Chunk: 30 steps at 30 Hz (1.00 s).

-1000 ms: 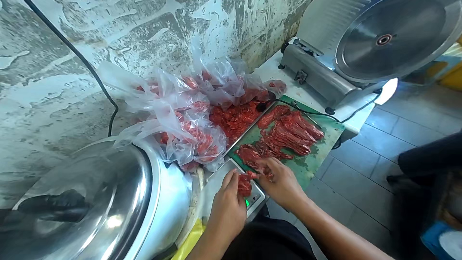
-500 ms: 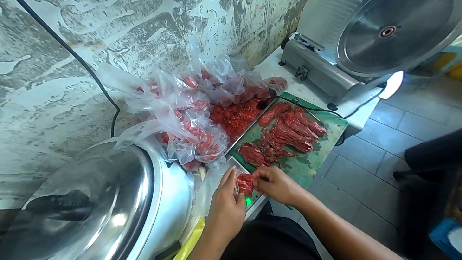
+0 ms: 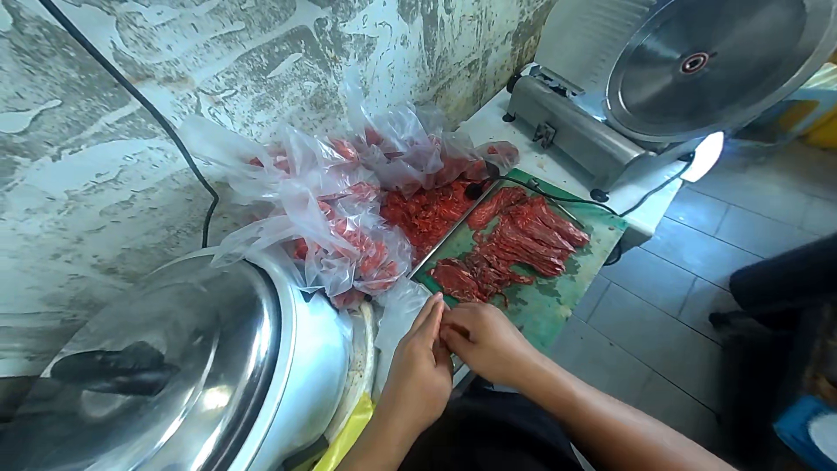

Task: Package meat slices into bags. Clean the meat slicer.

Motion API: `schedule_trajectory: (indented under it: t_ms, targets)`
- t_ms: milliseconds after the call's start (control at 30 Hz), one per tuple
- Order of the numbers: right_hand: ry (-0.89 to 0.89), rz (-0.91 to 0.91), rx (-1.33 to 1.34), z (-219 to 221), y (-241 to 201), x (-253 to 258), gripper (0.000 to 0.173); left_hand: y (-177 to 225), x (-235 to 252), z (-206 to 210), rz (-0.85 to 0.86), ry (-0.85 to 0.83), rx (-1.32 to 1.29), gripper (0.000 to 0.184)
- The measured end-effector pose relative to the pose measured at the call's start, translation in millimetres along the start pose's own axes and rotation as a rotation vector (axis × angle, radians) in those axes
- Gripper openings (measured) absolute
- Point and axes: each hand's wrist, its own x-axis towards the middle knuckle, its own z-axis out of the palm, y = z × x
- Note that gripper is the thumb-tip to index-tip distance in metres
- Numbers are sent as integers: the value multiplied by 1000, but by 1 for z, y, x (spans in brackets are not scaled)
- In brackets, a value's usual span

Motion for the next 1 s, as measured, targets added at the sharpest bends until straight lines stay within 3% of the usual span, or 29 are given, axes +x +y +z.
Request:
schedule_trajectory:
  t_ms: [133,267,367,500,533,633,667,767,900,1000]
  targets:
    - [154,4,615,-15,7,-8,19,-3,-4,-8,-59,14,-93,71]
    - [182,-106,912,-39,-2,-17,16,-2,-4,-11,-91,-21,-203,73]
    - [314,-267,841,-61,-18,-15,16,0,-3,-12,-131,-37,-280,77]
    - [562,-366,463,-83,-33,35,15,6,-3,-10,-157,-43,-277,77]
    - [546,-321,338,-88,-32,56,16,7,-3,-7,-164,-49,-280,76]
    - [224,11,110,-104,-30,104,37,9,-8,1,-156,-59,-315,76]
    - [217,61,62,-107,-35,107,37,9,-9,-1,-140,-54,-317,77]
    - [266,77,30,-98,-40,79,25,5,-14,-10,-132,-41,-364,79]
    - [-195,218,16,-41,-1,31,39,-3,-14,-15,-140,8,-410,75]
    - [-297,293,-37,-15,17,20,32,-4,-11,-20,-161,8,-426,74]
